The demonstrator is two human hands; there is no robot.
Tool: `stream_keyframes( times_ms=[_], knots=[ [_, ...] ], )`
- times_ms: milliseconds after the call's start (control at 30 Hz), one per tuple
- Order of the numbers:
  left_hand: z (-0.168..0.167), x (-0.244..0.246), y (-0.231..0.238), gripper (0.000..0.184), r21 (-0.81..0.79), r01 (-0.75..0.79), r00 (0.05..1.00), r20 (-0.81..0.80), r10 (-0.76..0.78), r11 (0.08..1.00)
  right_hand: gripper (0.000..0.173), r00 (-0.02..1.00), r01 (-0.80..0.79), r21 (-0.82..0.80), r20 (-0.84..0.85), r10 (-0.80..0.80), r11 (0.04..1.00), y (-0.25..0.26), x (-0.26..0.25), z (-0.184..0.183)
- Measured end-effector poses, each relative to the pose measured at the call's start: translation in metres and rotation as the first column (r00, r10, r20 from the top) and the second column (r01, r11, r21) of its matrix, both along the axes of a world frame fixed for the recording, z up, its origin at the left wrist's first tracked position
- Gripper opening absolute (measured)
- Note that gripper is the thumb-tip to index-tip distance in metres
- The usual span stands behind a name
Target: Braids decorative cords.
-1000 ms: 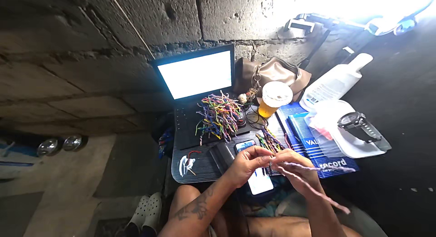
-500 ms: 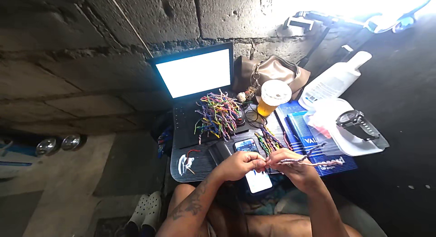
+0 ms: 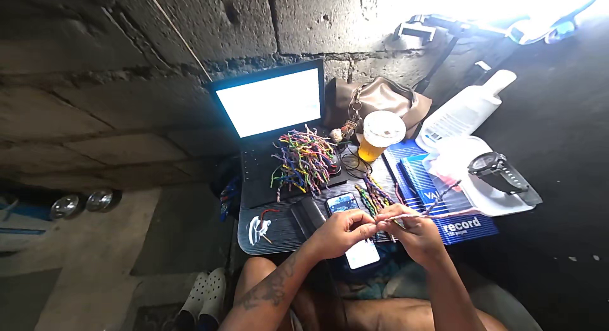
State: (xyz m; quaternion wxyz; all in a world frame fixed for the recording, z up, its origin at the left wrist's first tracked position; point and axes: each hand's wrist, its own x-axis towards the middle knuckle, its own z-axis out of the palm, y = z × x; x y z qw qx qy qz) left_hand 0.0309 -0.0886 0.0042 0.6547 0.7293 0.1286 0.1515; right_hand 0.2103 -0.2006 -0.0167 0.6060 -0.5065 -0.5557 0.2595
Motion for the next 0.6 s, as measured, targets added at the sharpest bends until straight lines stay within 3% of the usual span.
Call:
stream_keyframes(
  times_ms=[200,333,467,533,600],
  knots=[
    [-0.005,0.002,-0.007,0.026,0.092,-0.097,0.991,0.099,0.088,0.991,0.004,0.998,0.050,0.017,-0.039,-0.049,0.999,0.003,-0.007,-0.002],
    [-0.008,0.006,-0.011,0.021,-0.128,-0.135,0.978,0.142,0.153,0.982,0.007,0.989,0.122,0.029,-0.085,-0.119,0.992,0.005,-0.018,0.001],
    [-0.008,0.006,-0.014,0.017,-0.430,-0.033,0.972,0.197,0.129,0.902,0.018,0.989,0.135,0.047,-0.066,-0.132,0.990,0.003,-0.020,0.003],
    [-0.005,0.004,-0.016,0.018,-0.470,0.043,0.976,0.208,0.064,0.882,0.015,0.984,0.162,0.042,-0.082,-0.158,0.986,0.001,-0.022,0.007],
    [-0.002,0.003,-0.019,0.019,-0.397,0.085,0.982,0.187,-0.010,0.914,0.010,0.979,0.159,0.039,-0.136,-0.153,0.986,0.000,-0.023,0.010]
  ],
)
